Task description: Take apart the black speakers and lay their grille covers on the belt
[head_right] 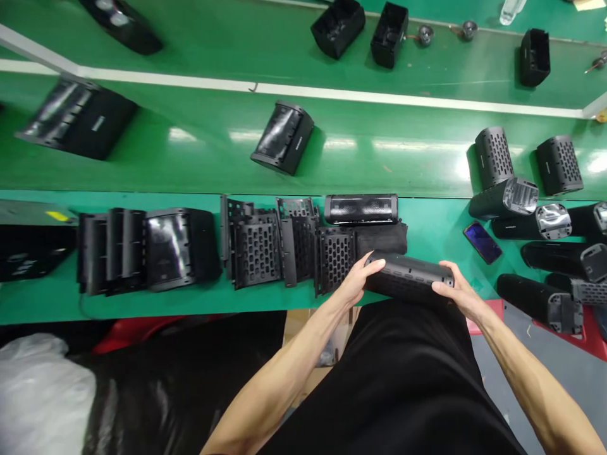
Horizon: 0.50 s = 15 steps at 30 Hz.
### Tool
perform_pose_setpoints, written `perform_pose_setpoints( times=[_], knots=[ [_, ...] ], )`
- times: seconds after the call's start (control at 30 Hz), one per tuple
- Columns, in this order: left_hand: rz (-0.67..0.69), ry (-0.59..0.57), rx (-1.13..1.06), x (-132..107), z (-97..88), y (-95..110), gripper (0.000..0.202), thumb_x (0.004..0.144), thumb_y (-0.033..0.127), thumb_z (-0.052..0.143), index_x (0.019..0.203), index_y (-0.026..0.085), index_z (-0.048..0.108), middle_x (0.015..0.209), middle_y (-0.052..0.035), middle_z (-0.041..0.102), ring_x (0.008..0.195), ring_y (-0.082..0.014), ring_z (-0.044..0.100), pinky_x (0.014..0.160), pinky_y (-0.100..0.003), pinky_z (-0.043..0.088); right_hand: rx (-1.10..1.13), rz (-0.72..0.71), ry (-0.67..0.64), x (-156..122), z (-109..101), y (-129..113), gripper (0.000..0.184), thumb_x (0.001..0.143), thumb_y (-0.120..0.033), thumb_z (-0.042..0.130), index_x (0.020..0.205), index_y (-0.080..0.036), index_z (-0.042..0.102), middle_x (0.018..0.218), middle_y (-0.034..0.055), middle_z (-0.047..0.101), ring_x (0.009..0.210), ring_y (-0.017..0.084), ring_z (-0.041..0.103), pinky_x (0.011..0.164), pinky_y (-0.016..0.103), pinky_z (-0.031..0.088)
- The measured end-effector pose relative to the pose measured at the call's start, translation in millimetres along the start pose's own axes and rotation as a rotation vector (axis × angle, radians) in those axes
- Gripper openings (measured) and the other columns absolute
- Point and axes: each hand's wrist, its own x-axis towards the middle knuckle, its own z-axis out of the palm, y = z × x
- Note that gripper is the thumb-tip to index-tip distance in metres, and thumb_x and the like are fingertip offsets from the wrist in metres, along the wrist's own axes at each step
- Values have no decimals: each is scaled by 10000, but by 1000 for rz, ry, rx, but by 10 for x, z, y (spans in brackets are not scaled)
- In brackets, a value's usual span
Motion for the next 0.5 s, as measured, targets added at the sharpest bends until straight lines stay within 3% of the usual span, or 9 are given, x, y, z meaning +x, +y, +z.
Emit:
perform_pose_setpoints(
  times=[0.13,0.2,0.33,0.43,0.5],
  knots=[
    [-101,12,23,73,115,96,526,668,528,907,1027,156,810,1108,-150,817,1187,-390,706,1095,-469,484,-50,40,51,32,-20,53,818,749,-670,859,1418,-337,526,1042,21,701,780,205,668,603,274,497],
    [-127,14,68,120,139,163,513,671,543,907,998,159,811,1103,-152,817,1194,-393,701,1099,-470,480,-54,68,28,41,-52,67,783,767,-681,845,1409,-346,545,1113,36,719,818,215,686,609,278,506],
    [-65,81,31,203,73,369,617,689,542,928,1176,195,779,1288,-141,768,1226,-352,687,1064,-464,527,-15,-52,57,159,-100,11,761,691,-641,925,1321,-303,663,1378,97,693,1097,293,711,849,363,588],
    [58,219,-170,165,-41,494,636,738,591,884,1241,234,727,1311,-114,746,1057,-277,735,880,-420,614,128,-149,121,520,-74,-235,754,659,-665,929,1254,-267,694,1262,106,748,1078,312,719,844,394,606],
    [157,335,-199,47,-112,464,504,754,590,869,1054,207,740,1059,-78,782,839,-202,729,728,-323,602,220,-204,136,925,-22,-535,682,715,-718,865,1190,-259,694,1132,97,778,1002,303,725,771,406,621]
  ],
)
